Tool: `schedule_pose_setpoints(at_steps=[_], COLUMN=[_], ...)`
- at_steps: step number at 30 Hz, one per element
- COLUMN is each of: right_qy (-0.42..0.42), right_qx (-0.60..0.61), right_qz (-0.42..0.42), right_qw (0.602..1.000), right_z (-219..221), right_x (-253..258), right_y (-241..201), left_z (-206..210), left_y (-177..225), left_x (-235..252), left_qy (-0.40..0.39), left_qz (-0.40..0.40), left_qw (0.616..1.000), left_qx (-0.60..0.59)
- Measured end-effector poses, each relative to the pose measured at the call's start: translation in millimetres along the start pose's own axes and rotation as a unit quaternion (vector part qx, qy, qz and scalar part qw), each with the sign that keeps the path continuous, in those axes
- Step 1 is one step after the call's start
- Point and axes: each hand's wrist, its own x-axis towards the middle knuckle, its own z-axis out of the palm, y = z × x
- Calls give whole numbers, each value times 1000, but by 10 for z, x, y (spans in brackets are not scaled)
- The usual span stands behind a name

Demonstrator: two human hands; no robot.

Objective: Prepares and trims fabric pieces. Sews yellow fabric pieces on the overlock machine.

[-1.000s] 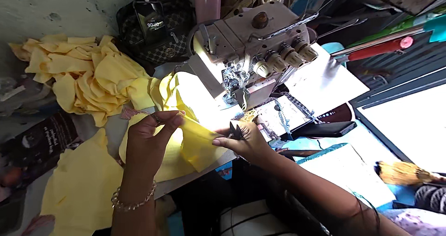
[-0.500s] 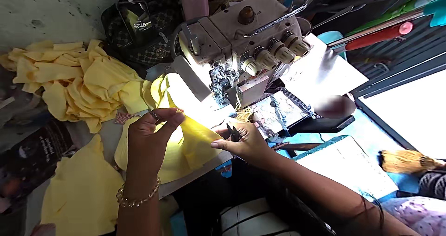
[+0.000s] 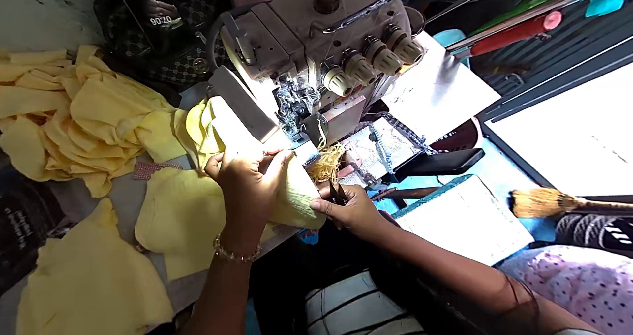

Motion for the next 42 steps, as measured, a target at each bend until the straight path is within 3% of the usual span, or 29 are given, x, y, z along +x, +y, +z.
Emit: schedule_pose_setpoints(at_steps=[12,17,24,27,37,42], right_qy=[3,8,6,-9,-31,-26], right_qx=[-4,42,92,104,126,120], right_qz=[-18,-7,18,7,-6,-9], right_qw=[1000,999,996,995,991,992], right_z=[-52,-73,-126,-136,-166,-181], right_x=[44,-74,-169,-188,-84,-17], right_y=[-29,2,-33,-33,-54,-77], left_z=[2,86,251,192,209,209], left_y=[-3,68,139,159,38,43], left_x=[48,47,-47,-119,0,49], left_qy=[14,30,95,72,73,78], left_qz=[-8,39,89,84,-17,-16], left_qw=[999,999,981,978,994,993], left_qx=[-28,-19,143,176,83,92])
